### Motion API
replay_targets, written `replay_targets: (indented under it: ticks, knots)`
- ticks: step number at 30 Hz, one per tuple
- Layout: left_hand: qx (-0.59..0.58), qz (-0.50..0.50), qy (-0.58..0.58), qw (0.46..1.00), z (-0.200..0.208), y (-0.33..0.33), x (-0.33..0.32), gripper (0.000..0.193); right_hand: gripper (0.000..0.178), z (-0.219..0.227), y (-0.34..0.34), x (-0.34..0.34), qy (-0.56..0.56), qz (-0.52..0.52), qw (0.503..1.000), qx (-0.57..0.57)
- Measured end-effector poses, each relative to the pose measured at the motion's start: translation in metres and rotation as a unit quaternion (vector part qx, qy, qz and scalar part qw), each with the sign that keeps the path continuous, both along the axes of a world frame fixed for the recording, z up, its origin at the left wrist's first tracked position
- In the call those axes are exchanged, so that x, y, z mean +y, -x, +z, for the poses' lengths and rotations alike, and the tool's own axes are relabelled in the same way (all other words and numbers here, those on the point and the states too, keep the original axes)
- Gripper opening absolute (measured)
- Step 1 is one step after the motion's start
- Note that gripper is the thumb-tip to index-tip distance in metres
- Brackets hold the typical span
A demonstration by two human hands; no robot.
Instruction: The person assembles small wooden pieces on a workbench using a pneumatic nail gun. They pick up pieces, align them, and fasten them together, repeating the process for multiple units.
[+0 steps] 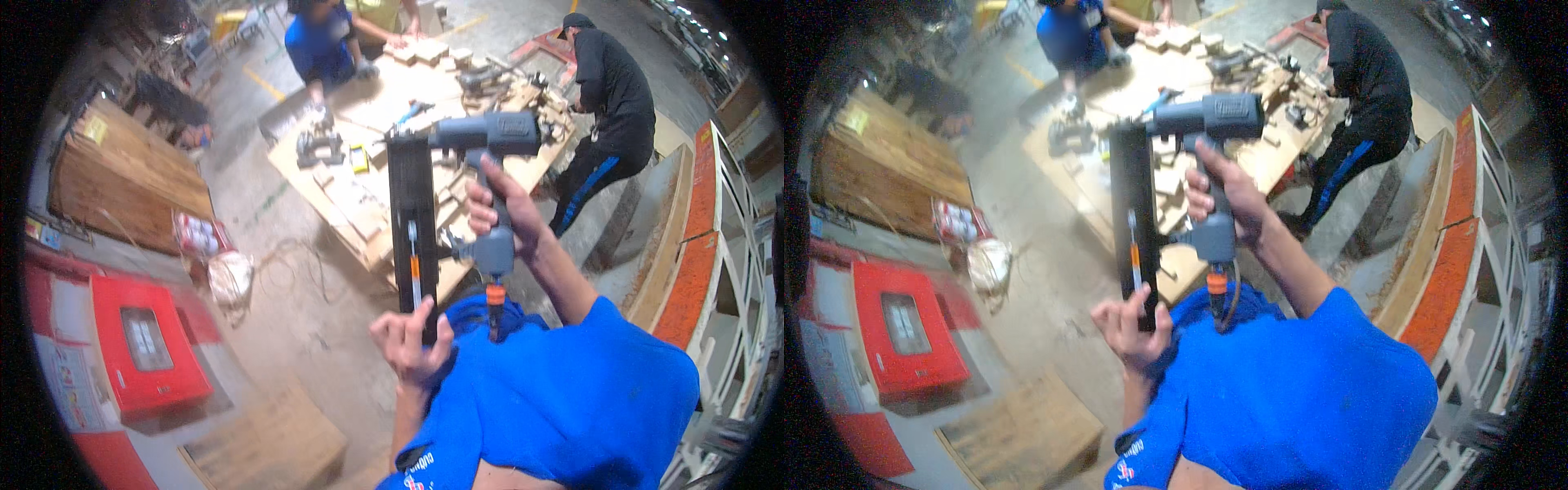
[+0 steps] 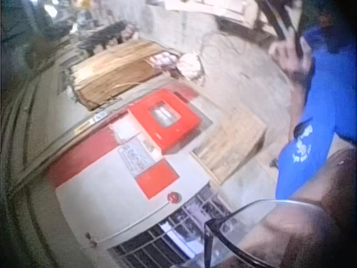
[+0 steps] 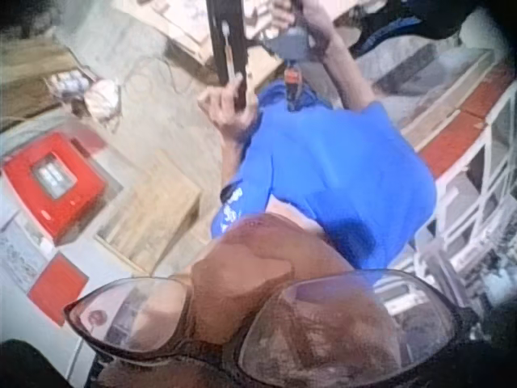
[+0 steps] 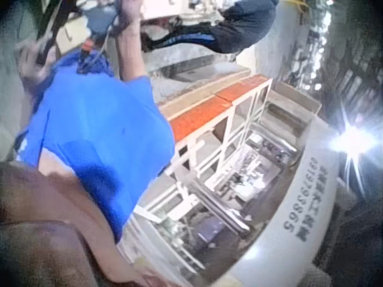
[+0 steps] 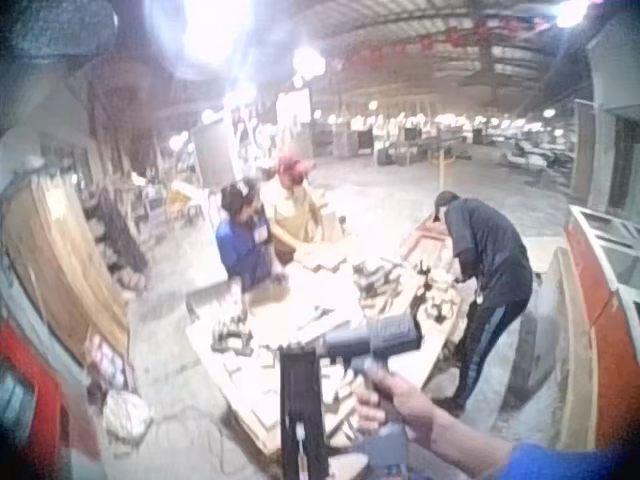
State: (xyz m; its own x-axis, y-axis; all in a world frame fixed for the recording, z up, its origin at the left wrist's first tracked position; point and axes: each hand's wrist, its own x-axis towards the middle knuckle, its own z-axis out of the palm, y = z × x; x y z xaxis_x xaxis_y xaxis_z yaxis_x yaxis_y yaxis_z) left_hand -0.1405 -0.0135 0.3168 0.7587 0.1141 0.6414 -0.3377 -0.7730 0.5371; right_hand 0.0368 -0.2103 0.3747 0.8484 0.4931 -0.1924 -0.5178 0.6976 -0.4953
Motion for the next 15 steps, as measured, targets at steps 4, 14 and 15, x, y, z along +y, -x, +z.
replay_targets:
  ticks: [4, 14, 15]
  knots:
    - [-0.054, 0.02, -0.014, 0.998, -0.015, 0.003, 0.006, 0.018, 0.02, -0.01, -0.01, 0.003, 0.004, -0.017, 1.0, -0.015]
    - [-0.065, 0.208, -0.056, 0.974, -0.037, 0.02, 0.015, 0.019, 0.024, -0.003, -0.048, 0.124, 0.162, 0.234, 0.959, -0.007]
    - [-0.046, 0.227, -0.04, 0.972, -0.037, 0.026, 0.016, 0.018, 0.025, -0.001, -0.045, 0.14, 0.168, 0.248, 0.954, 0.024]
